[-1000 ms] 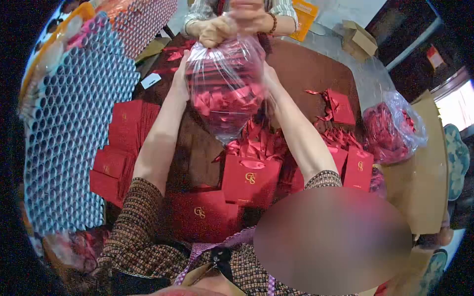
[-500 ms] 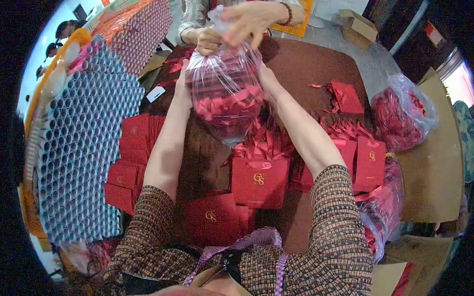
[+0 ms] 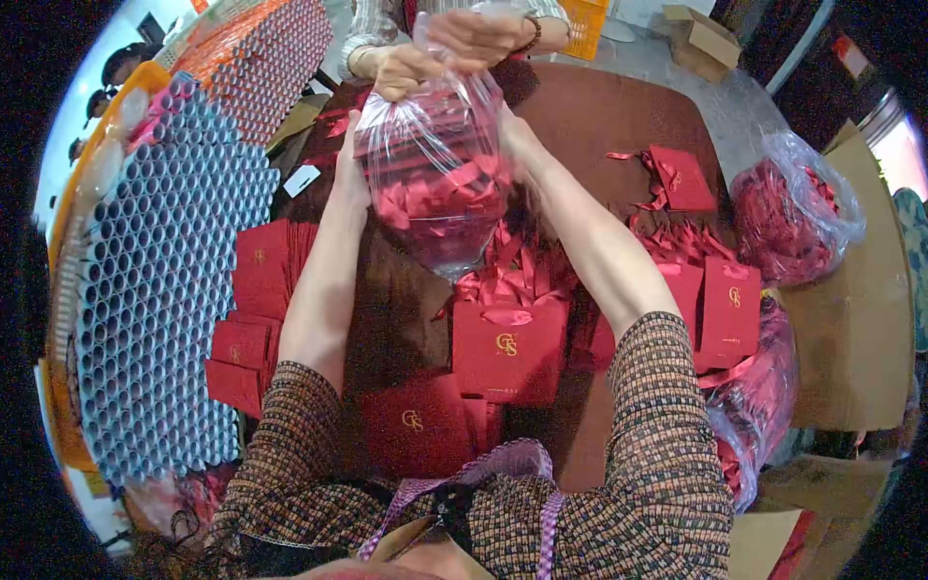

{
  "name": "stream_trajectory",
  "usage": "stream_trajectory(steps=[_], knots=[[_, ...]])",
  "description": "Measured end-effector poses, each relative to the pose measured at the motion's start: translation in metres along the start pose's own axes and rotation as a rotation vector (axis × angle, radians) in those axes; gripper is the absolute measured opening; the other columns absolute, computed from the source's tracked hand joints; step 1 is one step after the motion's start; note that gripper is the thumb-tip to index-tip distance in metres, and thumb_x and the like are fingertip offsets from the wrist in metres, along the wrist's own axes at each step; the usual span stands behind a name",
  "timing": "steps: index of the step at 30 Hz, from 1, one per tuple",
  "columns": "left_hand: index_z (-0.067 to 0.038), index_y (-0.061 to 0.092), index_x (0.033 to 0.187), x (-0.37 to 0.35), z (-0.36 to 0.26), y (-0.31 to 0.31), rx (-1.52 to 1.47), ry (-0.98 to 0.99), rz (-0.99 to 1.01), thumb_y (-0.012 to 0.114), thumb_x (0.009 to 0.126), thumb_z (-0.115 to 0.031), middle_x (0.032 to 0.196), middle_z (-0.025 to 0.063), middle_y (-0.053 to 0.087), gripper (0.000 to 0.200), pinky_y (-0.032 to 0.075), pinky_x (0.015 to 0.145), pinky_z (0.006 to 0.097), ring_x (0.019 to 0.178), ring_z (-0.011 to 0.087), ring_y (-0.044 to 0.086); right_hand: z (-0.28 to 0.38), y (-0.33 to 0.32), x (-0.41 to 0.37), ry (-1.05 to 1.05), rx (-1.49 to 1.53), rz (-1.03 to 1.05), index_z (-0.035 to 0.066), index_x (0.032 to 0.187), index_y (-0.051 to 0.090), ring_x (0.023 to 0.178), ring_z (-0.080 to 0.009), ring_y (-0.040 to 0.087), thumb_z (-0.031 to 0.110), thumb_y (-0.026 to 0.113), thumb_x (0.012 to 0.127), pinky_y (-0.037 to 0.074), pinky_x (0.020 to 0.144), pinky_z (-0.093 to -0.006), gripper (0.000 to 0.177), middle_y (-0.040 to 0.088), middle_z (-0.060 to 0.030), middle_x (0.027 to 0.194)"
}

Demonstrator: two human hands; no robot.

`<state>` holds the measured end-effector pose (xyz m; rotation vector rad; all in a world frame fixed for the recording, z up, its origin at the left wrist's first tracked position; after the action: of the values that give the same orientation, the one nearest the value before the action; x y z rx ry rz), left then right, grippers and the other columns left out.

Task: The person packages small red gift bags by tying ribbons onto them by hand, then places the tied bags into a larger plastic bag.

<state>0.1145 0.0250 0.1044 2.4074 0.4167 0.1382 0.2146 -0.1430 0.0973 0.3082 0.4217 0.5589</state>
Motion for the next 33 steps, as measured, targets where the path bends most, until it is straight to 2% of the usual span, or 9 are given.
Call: stream_trajectory(steps=[7,9,15,17,22,25,27,31,33], knots=[[-0.007,0.047,0.123,0.015,0.004,-0.017,0.056,-0.004,-0.043,0.053,0.082,-0.054,0.119,0.0101,0.052,0.062,0.043,0.090,0.0433,0.107,0.0242,0.051,-0.002,-0.008,-0.007,-0.019,-0.050,-0.053,0.005,0.102,0.056,0.076,-0.0198,0.056,0.035,0.047,0.090,0.048,0.068,-0.0338,0.033,0.059,-0.0081,0.088],[-0.007,0.048,0.122,0.008,0.003,-0.012,0.096,0.018,-0.060,0.052,0.083,-0.053,0.119,0.0097,0.053,0.061,0.043,0.090,0.0423,0.107,0.0237,0.051,-0.003,-0.011,0.003,-0.072,-0.103,-0.009,0.006,0.108,0.053,0.081,-0.0221,0.056,0.061,0.038,0.086,0.050,0.061,-0.0388,0.061,0.058,-0.0116,0.100],[-0.007,0.049,0.120,0.017,0.002,-0.015,0.107,0.055,-0.002,0.048,0.084,-0.054,0.117,0.0079,0.054,0.059,0.044,0.088,0.0400,0.105,0.0228,0.053,-0.004,-0.011,0.010,-0.022,-0.093,-0.023,0.006,0.100,0.057,0.078,-0.0188,0.056,0.061,0.040,0.085,0.047,0.058,-0.0331,0.060,0.059,-0.0085,0.096],[-0.007,0.049,0.120,0.015,0.006,-0.024,0.108,0.005,-0.102,0.048,0.084,-0.055,0.113,0.0081,0.056,0.060,0.046,0.086,0.0400,0.101,0.0218,0.055,-0.007,-0.008,0.016,-0.039,-0.038,0.069,0.006,0.100,0.057,0.077,-0.0183,0.055,0.060,0.040,0.085,0.047,0.059,-0.0325,0.059,0.058,-0.0058,0.095],[-0.011,0.051,0.119,0.009,0.000,-0.014,0.150,-0.007,-0.108,0.049,0.082,-0.058,0.113,0.0071,0.055,0.060,0.047,0.080,0.0408,0.101,0.0197,0.054,-0.009,-0.007,0.015,-0.022,-0.043,0.019,0.008,0.108,0.054,0.088,-0.0252,0.054,0.061,0.037,0.086,0.047,0.070,-0.0432,0.060,0.057,-0.0092,0.102],[-0.018,0.051,0.118,0.005,-0.002,-0.013,0.167,-0.005,-0.163,0.051,0.081,-0.055,0.114,0.0041,0.053,0.053,0.042,0.085,0.0405,0.105,0.0184,0.048,-0.014,-0.014,0.031,-0.045,-0.015,0.065,0.008,0.106,0.055,0.079,-0.0232,0.056,0.058,0.042,0.086,0.048,0.066,-0.0377,0.056,0.057,-0.0106,0.100],[-0.013,0.054,0.113,0.004,-0.004,-0.009,0.191,0.065,-0.144,0.051,0.078,-0.062,0.106,0.0087,0.058,0.060,0.045,0.082,0.0457,0.094,0.0238,0.055,-0.020,-0.022,0.022,0.110,-0.074,0.039,0.008,0.107,0.054,0.077,-0.0230,0.056,0.057,0.044,0.086,0.049,0.068,-0.0377,0.054,0.057,-0.0104,0.096],[-0.011,0.049,0.120,0.005,-0.002,-0.011,0.272,0.020,-0.187,0.048,0.078,-0.065,0.120,0.0117,0.049,0.069,0.041,0.086,0.0456,0.109,0.0270,0.045,-0.021,-0.033,0.018,0.044,-0.167,-0.036,0.008,0.109,0.051,0.076,-0.0255,0.056,0.054,0.047,0.085,0.049,0.067,-0.0418,0.053,0.055,-0.0090,0.092],[-0.010,0.047,0.123,-0.004,-0.013,0.004,0.289,0.172,-0.088,0.046,0.081,-0.063,0.125,0.0110,0.047,0.067,0.038,0.091,0.0428,0.112,0.0248,0.044,-0.022,-0.045,0.027,0.027,-0.306,-0.079,0.008,0.112,0.049,0.081,-0.0279,0.056,0.054,0.047,0.085,0.049,0.068,-0.0476,0.053,0.054,-0.0097,0.096]])
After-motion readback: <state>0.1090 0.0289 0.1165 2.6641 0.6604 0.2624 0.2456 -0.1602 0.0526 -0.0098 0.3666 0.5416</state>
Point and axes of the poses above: each hand's wrist, its own x-axis towards the middle knuckle, its own y-axis out of the palm, z = x × y, the point moved 8 cm from there along x, towards the middle knuckle
